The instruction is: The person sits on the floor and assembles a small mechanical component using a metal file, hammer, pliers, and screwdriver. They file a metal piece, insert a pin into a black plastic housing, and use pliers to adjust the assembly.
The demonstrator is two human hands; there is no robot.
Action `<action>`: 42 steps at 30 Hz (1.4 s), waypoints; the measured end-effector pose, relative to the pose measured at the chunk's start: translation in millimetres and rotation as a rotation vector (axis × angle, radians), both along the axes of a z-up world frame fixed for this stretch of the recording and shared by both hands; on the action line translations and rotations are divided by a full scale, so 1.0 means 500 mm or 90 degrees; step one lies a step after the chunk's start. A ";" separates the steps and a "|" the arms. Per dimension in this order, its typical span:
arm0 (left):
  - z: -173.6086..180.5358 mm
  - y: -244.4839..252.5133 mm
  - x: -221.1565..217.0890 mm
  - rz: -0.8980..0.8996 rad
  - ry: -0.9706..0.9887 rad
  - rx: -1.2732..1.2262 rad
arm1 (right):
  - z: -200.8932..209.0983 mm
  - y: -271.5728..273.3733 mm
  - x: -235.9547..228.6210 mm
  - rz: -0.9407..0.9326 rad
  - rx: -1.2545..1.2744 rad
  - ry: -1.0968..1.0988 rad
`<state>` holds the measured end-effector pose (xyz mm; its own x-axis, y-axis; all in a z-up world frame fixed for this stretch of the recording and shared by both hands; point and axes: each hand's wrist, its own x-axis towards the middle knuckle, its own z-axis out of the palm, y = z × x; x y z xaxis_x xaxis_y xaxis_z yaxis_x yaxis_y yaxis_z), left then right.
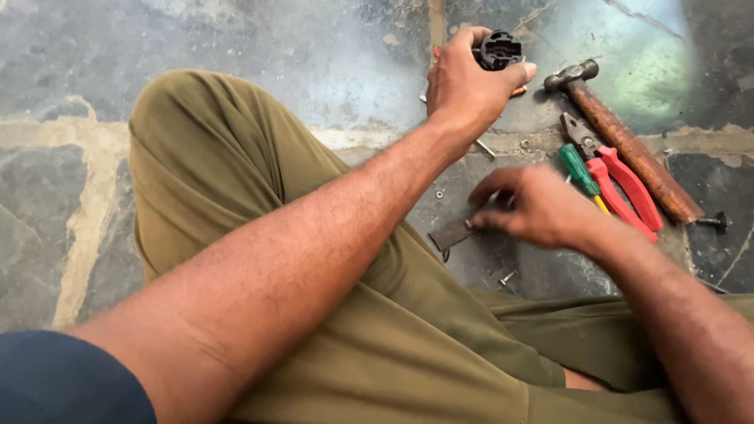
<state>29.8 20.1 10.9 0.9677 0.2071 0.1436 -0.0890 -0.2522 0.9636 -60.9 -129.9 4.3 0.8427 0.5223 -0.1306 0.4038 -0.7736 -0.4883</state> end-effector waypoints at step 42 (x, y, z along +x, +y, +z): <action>0.012 -0.046 -0.095 -0.345 -0.242 0.229 | 0.102 -0.101 -0.065 -0.355 0.307 -0.265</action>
<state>-18.0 -3.0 17.1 0.7911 -0.4069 0.4567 -0.6001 -0.3721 0.7081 -93.4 -180.2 55.2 0.9233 -0.0661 0.3783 0.2447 -0.6580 -0.7122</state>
